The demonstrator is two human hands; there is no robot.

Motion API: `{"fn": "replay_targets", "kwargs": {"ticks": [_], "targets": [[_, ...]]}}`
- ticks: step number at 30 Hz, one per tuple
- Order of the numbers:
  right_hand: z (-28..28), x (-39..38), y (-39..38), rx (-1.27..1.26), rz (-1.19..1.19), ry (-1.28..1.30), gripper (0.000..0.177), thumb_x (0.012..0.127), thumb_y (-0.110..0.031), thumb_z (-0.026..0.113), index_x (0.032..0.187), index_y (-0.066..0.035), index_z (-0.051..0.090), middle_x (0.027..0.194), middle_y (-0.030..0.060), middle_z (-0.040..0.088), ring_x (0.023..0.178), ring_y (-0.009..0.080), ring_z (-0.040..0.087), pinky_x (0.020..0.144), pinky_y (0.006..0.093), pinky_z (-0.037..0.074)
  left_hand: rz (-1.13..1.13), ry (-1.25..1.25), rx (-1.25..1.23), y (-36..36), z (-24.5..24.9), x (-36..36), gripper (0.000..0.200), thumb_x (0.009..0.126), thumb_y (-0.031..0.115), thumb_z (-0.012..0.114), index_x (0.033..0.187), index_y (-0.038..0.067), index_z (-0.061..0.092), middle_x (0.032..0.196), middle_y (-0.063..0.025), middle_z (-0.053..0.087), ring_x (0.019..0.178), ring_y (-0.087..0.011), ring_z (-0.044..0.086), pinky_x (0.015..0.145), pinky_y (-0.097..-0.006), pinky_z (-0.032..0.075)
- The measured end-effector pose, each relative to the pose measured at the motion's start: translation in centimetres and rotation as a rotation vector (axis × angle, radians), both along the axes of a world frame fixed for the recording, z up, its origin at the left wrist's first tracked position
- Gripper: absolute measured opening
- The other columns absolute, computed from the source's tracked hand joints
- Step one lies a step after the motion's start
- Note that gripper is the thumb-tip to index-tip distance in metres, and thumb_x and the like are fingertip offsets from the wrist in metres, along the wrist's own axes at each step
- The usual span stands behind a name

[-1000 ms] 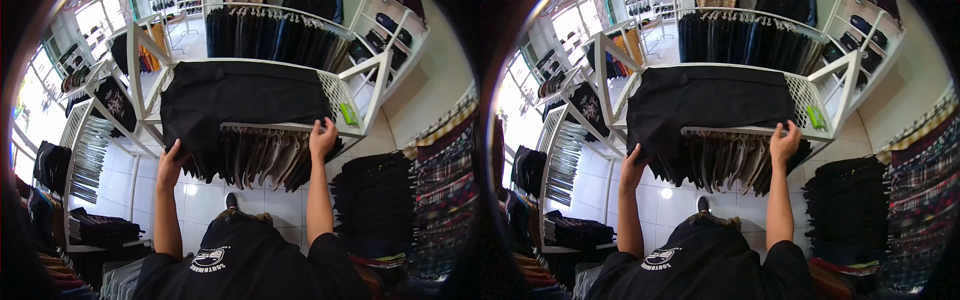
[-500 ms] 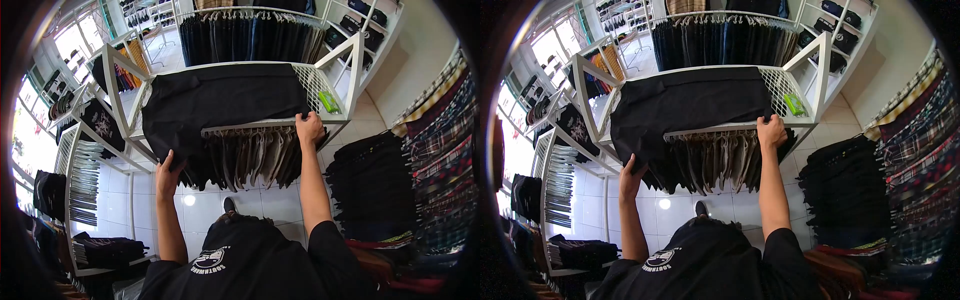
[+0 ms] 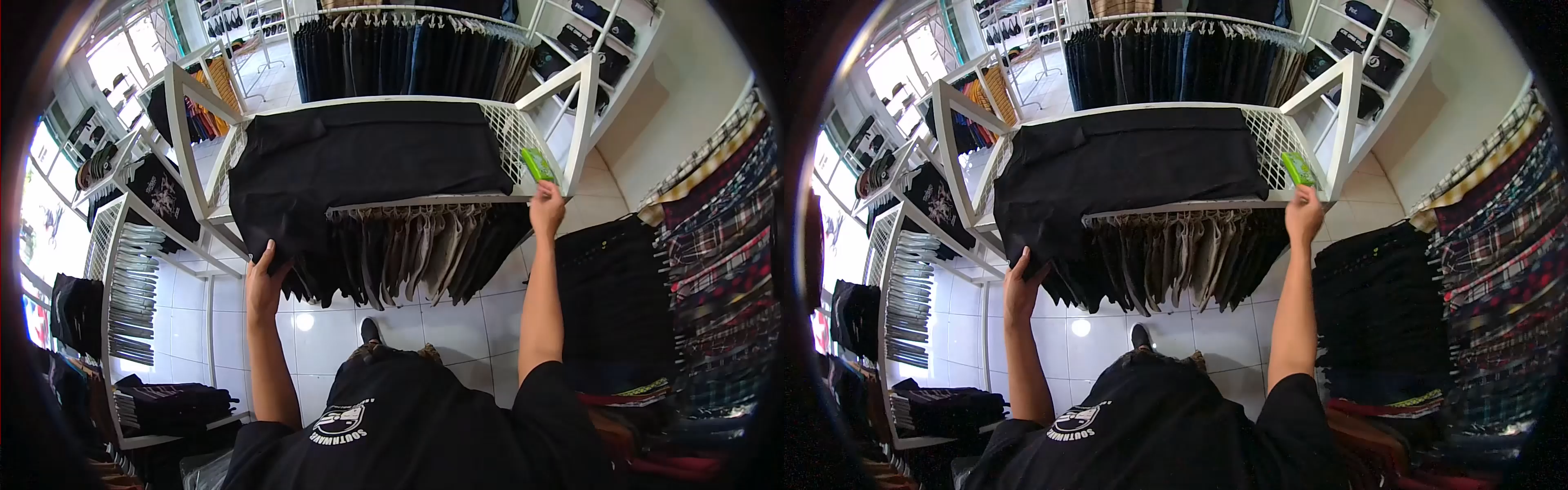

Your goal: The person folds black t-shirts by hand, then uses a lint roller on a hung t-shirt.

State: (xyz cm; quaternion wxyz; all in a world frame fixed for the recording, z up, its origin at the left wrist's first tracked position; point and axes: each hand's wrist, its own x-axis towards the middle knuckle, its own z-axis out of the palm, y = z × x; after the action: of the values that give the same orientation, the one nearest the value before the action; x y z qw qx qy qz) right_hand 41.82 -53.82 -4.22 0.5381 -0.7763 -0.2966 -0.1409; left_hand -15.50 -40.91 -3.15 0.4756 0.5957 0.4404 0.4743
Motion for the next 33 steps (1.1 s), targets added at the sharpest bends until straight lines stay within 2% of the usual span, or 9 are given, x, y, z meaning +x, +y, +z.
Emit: {"fn": "replay_targets", "kwargs": {"ticks": [5,7,11,13,17,21,24,27,33], "targets": [[1.5,-7.6,0.4,-0.179,0.011,-0.357,0.024,0.084,-0.028,0.078,0.094,-0.009,0.067,0.092,0.0092,0.070,0.083,0.0326,0.069,0.072,0.0432,0.054,-0.011,0.060,0.010,-0.3,1.1,0.3,0.032,0.095,0.010,0.072,0.123,-0.004,0.066,0.115,-0.0142,0.066,0.104,-0.0241,0.066,0.093,-0.0337,0.055],[0.7,-8.3,1.3,-0.195,-0.052,-0.387,0.024,0.084,-0.029,0.077,0.096,-0.010,0.067,0.094,0.0082,0.070,0.084,0.0319,0.069,0.070,0.0440,0.055,-0.032,-0.601,-0.439,-0.4,2.3,0.8,0.029,0.095,0.008,0.070,0.122,-0.004,0.066,0.116,-0.0149,0.065,0.105,-0.0232,0.066,0.093,-0.0333,0.056],[0.5,-8.0,2.1,-0.252,-0.184,-0.404,0.021,0.087,-0.029,0.074,0.098,-0.013,0.066,0.099,0.0068,0.069,0.086,0.0310,0.069,0.066,0.0454,0.055,-0.002,-0.594,-0.424,-0.9,2.4,1.3,0.027,0.097,0.012,0.069,0.117,-0.006,0.067,0.114,-0.0143,0.065,0.107,-0.0222,0.064,0.093,-0.0355,0.057],[0.5,-7.8,2.4,-0.305,-0.181,-0.377,0.019,0.089,-0.028,0.071,0.099,-0.013,0.066,0.100,0.0074,0.069,0.087,0.0321,0.068,0.068,0.0454,0.055,0.019,0.182,0.058,-1.6,2.3,1.2,0.031,0.099,0.019,0.067,0.117,-0.006,0.065,0.116,-0.0131,0.065,0.108,-0.0233,0.064,0.093,-0.0391,0.058],[0.4,-6.4,2.3,-0.297,0.026,-0.332,0.014,0.094,-0.024,0.066,0.100,-0.012,0.067,0.101,0.0107,0.069,0.089,0.0354,0.068,0.074,0.0451,0.055,-0.074,-0.331,-0.240,0.0,0.9,0.5,0.038,0.098,0.024,0.068,0.121,-0.005,0.061,0.119,-0.0128,0.064,0.111,-0.0258,0.063,0.095,-0.0419,0.057],[-0.7,0.4,0.2,-0.023,0.152,0.499,0.027,0.098,-0.021,0.056,0.109,0.001,0.067,0.098,0.0163,0.073,0.096,0.0318,0.070,0.082,0.0433,0.053,-0.025,-0.533,-0.382,0.6,1.3,0.1,0.039,0.098,0.023,0.068,0.126,-0.004,0.060,0.120,-0.0125,0.063,0.113,-0.0250,0.062,0.095,-0.0419,0.057],[-1.1,1.2,-1.1,-0.105,-0.268,0.252,0.032,0.095,-0.029,0.060,0.107,-0.002,0.069,0.101,0.0162,0.074,0.098,0.0335,0.070,0.086,0.0411,0.053,-0.043,-0.494,-0.341,0.8,1.6,-0.4,0.038,0.098,0.023,0.067,0.125,-0.003,0.060,0.121,-0.0124,0.064,0.114,-0.0245,0.062,0.095,-0.0422,0.056],[0.8,-5.5,-0.4,-0.089,0.013,-0.152,0.017,0.090,-0.022,0.068,0.100,-0.008,0.067,0.095,0.0147,0.069,0.090,0.0351,0.068,0.078,0.0439,0.052,-0.058,-0.330,-0.206,0.2,2.7,-0.2,0.036,0.099,0.022,0.066,0.125,-0.003,0.061,0.122,-0.0122,0.064,0.113,-0.0235,0.062,0.095,-0.0420,0.056],[2.2,-13.6,3.3,-0.239,0.345,-0.638,0.040,0.085,-0.027,0.076,0.121,-0.012,0.066,0.119,0.0086,0.059,0.118,0.0305,0.055,0.099,0.0458,0.042,-0.136,-0.384,-0.117,2.2,7.4,0.9,0.027,0.101,0.014,0.061,0.121,-0.005,0.065,0.113,-0.0108,0.069,0.104,-0.0199,0.065,0.096,-0.0370,0.055]]}}
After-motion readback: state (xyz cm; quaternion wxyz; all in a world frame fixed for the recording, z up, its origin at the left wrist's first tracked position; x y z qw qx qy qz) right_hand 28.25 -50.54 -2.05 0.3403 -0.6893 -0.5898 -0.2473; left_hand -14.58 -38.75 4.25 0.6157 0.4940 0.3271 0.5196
